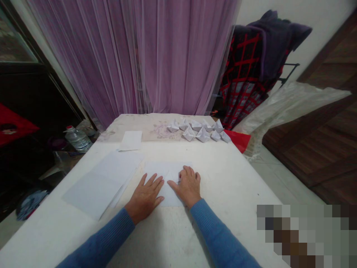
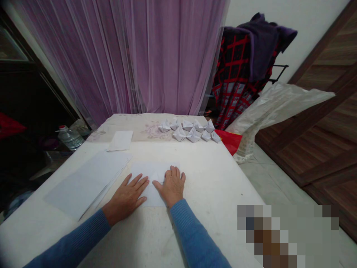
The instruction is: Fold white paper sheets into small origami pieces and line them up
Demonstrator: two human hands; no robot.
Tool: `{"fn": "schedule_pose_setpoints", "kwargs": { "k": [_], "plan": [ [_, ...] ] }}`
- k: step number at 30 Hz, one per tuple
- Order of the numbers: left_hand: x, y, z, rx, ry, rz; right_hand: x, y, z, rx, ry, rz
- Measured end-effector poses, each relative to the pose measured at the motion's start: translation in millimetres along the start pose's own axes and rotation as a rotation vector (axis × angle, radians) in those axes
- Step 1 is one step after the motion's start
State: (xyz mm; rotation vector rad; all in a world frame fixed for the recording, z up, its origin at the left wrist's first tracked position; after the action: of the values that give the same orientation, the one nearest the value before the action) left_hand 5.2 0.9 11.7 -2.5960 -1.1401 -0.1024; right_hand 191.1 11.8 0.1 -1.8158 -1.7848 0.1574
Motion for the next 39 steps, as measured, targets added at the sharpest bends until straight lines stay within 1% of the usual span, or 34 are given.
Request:
{"fn": "schedule_pose_setpoints", "kwargs": {
  "k": [3, 8, 12, 14, 18, 21, 23, 26, 28, 31, 35, 39],
  "plan": [
    [-0.1, -0.4, 0.3, -0.015, 0.003, -0.006, -0.3, 5.8, 2.6, 0.039, -0.013, 0.024],
    [-0.2, -1.5, 2.6, -0.034, 0.013, -0.008, 2.6, 18.1, 1.6, 0.055, -0.041, 0.023],
    [0.5, -3.0, 4.1, -0.038, -0.01, 0.001, 8.6, 36.0, -5.5, 0.048, -0.066, 0.054],
    [2.5, -4.5, 1.9, -0.042, -0.026, 0.009, 11.8, 45.4, -10.5, 0.039, -0.073, 0.074],
    [15.0, -3.4, -10.3, -0.036, -0.046, 0.019, 14.8, 54.7, -15.5, 0.035, -0.098, 0.096],
    [29.7, 7.4, -15.0, -0.02, -0.043, 0.012, 14.2, 54.4, -14.6, 0.04, -0.094, 0.101],
    [38.2, 18.6, -10.3, -0.035, -0.021, 0.006, 13.7, 53.7, -13.5, 0.046, -0.088, 0.097],
    [44.3, 33.7, 6.3, -0.063, -0.004, 0.01, 13.7, 53.6, -12.6, 0.056, -0.093, 0.093],
    [43.9, 37.8, 16.7, -0.071, 0.005, -0.002, 14.0, 53.8, -13.0, 0.06, -0.094, 0.095],
    [40.8, 34.6, 24.4, -0.096, -0.012, -0.012, 14.3, 53.4, -14.1, 0.064, -0.093, 0.102],
    [39.9, 24.0, 24.9, -0.119, -0.057, -0.046, 14.1, 53.2, -15.1, 0.076, -0.113, 0.115],
    [45.5, 17.0, 24.7, -0.123, -0.064, -0.099, 13.9, 54.1, -15.3, 0.081, -0.105, 0.114]
  ]
}}
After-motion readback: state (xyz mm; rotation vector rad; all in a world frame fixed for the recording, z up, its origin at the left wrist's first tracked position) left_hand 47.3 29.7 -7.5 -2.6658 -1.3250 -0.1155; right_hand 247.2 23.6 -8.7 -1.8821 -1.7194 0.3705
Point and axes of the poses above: each hand's wrist, its own x-axis towards the middle knuckle, its own z-axis out of the palm, y = z × x, the point moved 2 cm from there along x, towards the middle knuckle, and after that the axes turned 8 degrees about x, right-handed, at the moved point
